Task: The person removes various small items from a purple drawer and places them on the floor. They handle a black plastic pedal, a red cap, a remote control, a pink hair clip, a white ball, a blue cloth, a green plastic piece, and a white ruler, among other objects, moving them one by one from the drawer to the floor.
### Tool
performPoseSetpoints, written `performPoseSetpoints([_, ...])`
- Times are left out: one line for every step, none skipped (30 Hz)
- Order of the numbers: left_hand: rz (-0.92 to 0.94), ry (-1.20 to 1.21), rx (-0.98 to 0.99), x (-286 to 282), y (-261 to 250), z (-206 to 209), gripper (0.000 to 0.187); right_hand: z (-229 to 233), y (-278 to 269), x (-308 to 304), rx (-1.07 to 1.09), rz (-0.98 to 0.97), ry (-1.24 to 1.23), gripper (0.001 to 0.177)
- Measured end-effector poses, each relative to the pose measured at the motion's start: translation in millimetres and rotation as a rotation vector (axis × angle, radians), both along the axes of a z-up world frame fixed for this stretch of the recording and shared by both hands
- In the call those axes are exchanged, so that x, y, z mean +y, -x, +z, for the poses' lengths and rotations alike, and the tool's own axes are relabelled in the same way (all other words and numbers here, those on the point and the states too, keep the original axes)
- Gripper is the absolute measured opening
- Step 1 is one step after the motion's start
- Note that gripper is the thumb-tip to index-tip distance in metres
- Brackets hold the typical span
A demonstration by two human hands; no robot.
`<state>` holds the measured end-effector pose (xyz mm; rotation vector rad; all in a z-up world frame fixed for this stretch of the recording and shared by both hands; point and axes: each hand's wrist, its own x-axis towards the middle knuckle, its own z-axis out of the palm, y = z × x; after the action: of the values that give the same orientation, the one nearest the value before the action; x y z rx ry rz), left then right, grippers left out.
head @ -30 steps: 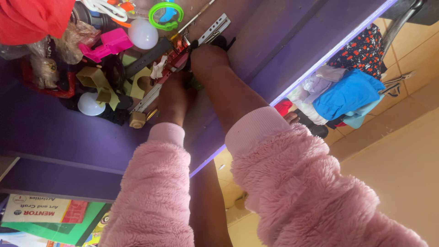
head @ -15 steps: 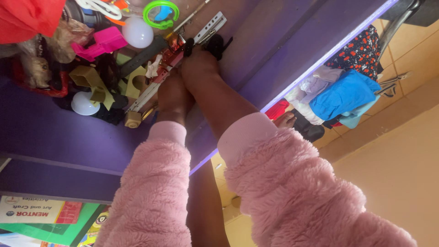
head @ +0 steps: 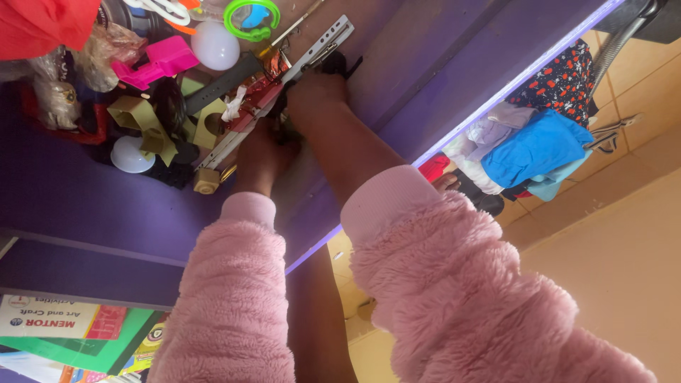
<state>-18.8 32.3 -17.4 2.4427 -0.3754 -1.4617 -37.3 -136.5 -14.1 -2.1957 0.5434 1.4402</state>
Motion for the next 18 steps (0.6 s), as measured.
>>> performPoseSetpoints([0.092, 0.027, 0.046, 7, 1, -5, 0.050, 4, -2, 2, 0.019, 0.037, -0.001, 0.033])
performPoseSetpoints([0.185, 0.054, 0.092, 13, 3, -10, 0.053, 7, -4, 4, 0.038, 0.074, -0.002, 0.035])
performPoseSetpoints([0.262, 0.036, 0.175, 18, 4, -16, 0.054, 9, -6, 4, 0.036, 0.087, 0.004, 0.037])
performPoseSetpoints([0.339, 0.018, 0.259, 21, 3, -20, 0.055, 10, -7, 5, 0.034, 0.100, 0.010, 0.039])
performPoseSetpoints([0.415, 0.002, 0.347, 22, 4, -24, 0.056, 9, -7, 5, 0.036, 0.112, 0.019, 0.041])
performPoseSetpoints([0.432, -0.014, 0.372, 21, 3, -27, 0.055, 8, -7, 4, 0.045, 0.087, 0.014, 0.041])
performPoseSetpoints([0.449, -0.029, 0.397, 17, 1, -27, 0.054, 7, -8, 4, 0.055, 0.063, 0.011, 0.042])
performPoseSetpoints([0.465, -0.045, 0.423, 12, 0, -23, 0.054, 6, -8, 4, 0.065, 0.039, 0.007, 0.042])
performPoseSetpoints([0.338, -0.090, 0.359, 6, -3, -18, 0.056, 6, -8, 4, 0.071, 0.046, 0.021, 0.043])
performPoseSetpoints([0.211, -0.134, 0.293, -2, -7, -12, 0.058, 6, -9, 5, 0.076, 0.052, 0.035, 0.044])
performPoseSetpoints([0.085, -0.177, 0.226, -10, -9, -5, 0.060, 7, -10, 6, 0.080, 0.061, 0.049, 0.045])
performPoseSetpoints([0.109, -0.207, 0.228, -19, -10, 0, 0.063, 8, -11, 5, 0.089, 0.051, 0.058, 0.044])
performPoseSetpoints([0.133, -0.238, 0.230, -28, -13, 4, 0.065, 9, -13, 6, 0.098, 0.042, 0.066, 0.043])
performPoseSetpoints([0.157, -0.269, 0.232, -33, -14, 7, 0.067, 10, -14, 6, 0.107, 0.033, 0.074, 0.042])
performPoseSetpoints([0.187, -0.266, 0.257, -33, -16, 10, 0.066, 11, -14, 5, 0.100, 0.026, 0.077, 0.045])
performPoseSetpoints([0.216, -0.263, 0.282, -31, -20, 11, 0.065, 12, -14, 2, 0.092, 0.019, 0.081, 0.047])
performPoseSetpoints([0.244, -0.261, 0.307, -28, -21, 10, 0.064, 13, -13, -1, 0.086, 0.011, 0.084, 0.050])
performPoseSetpoints([0.355, -0.212, 0.368, -25, -18, 7, 0.060, 14, -13, -4, 0.106, 0.006, 0.079, 0.051])
